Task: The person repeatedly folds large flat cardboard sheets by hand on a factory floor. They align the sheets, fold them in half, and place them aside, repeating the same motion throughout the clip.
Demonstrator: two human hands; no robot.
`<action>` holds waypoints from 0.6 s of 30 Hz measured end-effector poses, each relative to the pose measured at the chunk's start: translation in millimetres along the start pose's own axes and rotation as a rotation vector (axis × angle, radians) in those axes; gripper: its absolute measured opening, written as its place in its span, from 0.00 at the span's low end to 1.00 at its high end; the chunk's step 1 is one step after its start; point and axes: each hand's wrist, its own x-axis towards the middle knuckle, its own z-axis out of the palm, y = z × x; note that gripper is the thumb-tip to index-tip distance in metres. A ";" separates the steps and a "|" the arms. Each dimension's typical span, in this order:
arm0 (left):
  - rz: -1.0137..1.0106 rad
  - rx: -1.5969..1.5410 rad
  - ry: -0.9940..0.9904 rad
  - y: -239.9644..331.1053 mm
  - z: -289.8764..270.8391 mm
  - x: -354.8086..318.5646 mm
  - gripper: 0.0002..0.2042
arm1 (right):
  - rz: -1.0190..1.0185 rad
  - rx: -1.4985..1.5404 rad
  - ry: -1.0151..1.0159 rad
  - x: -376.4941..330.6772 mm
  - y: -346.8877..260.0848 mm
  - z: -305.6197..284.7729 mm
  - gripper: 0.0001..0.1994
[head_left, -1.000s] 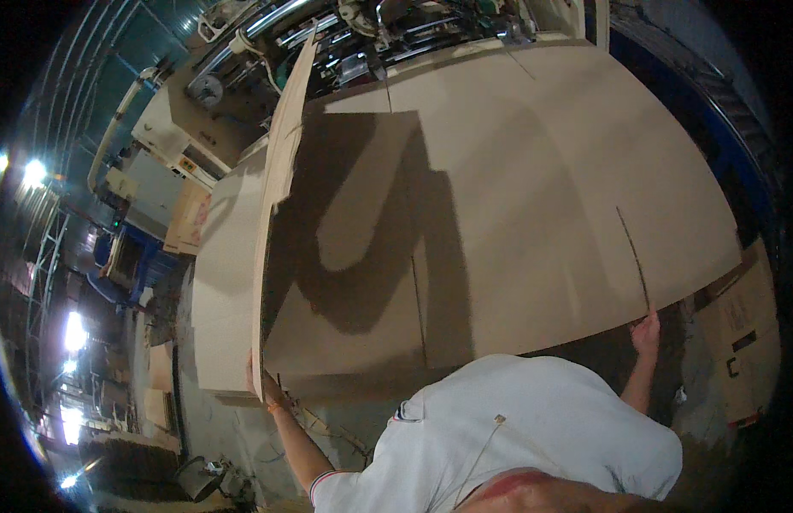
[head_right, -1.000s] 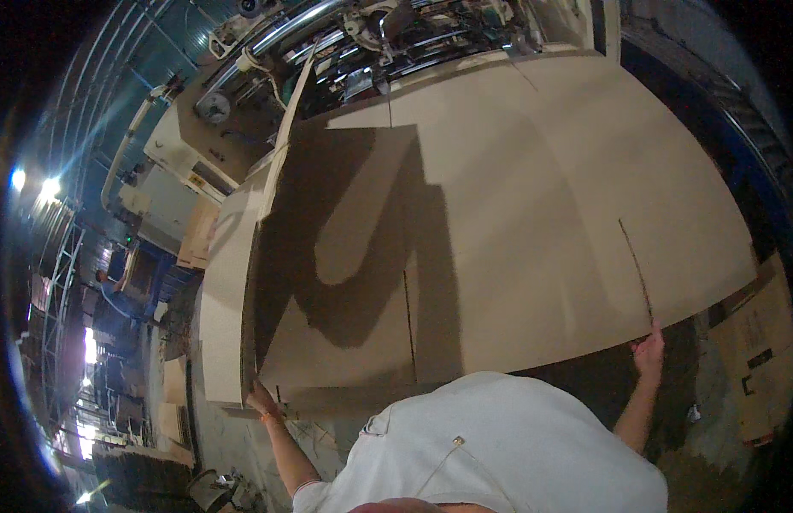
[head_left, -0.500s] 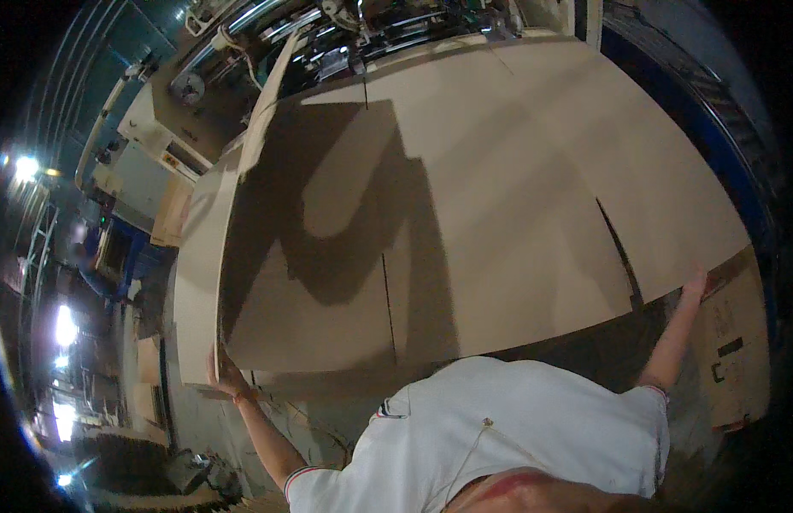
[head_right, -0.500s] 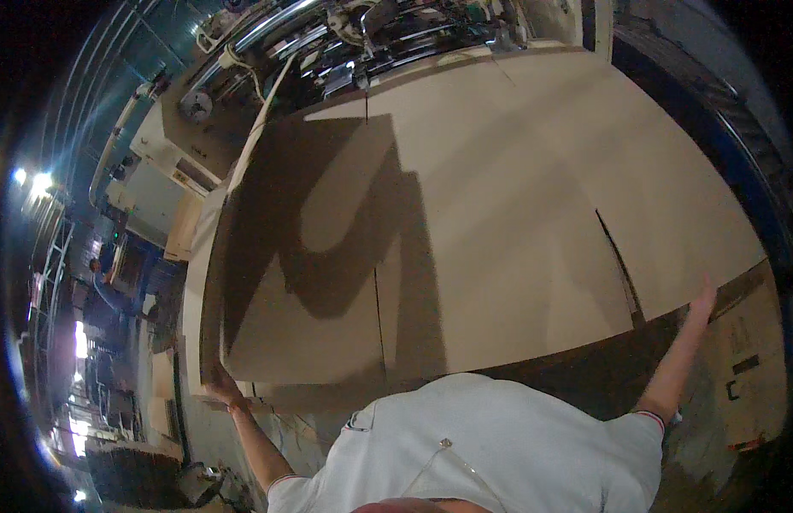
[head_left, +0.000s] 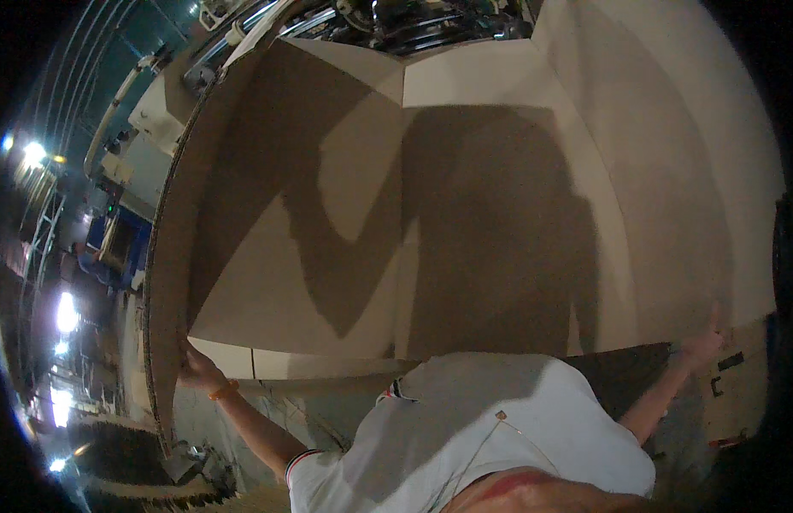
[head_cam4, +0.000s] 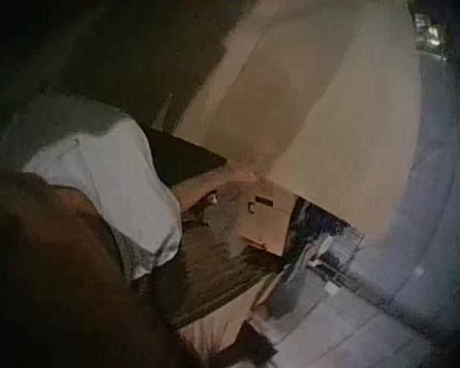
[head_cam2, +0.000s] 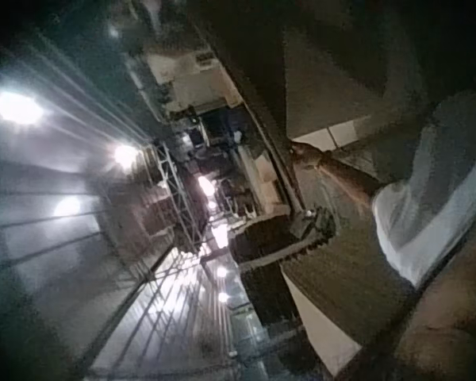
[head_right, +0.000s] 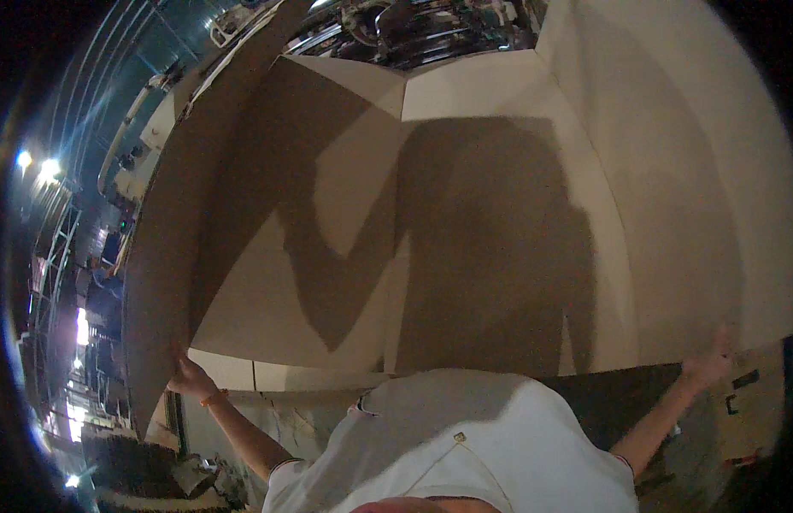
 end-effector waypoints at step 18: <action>-0.455 -0.195 -0.479 -80.7 96.9 -129.8 0.11 | -1.250 -0.016 -0.054 -8.6 -180.0 219.3 0.12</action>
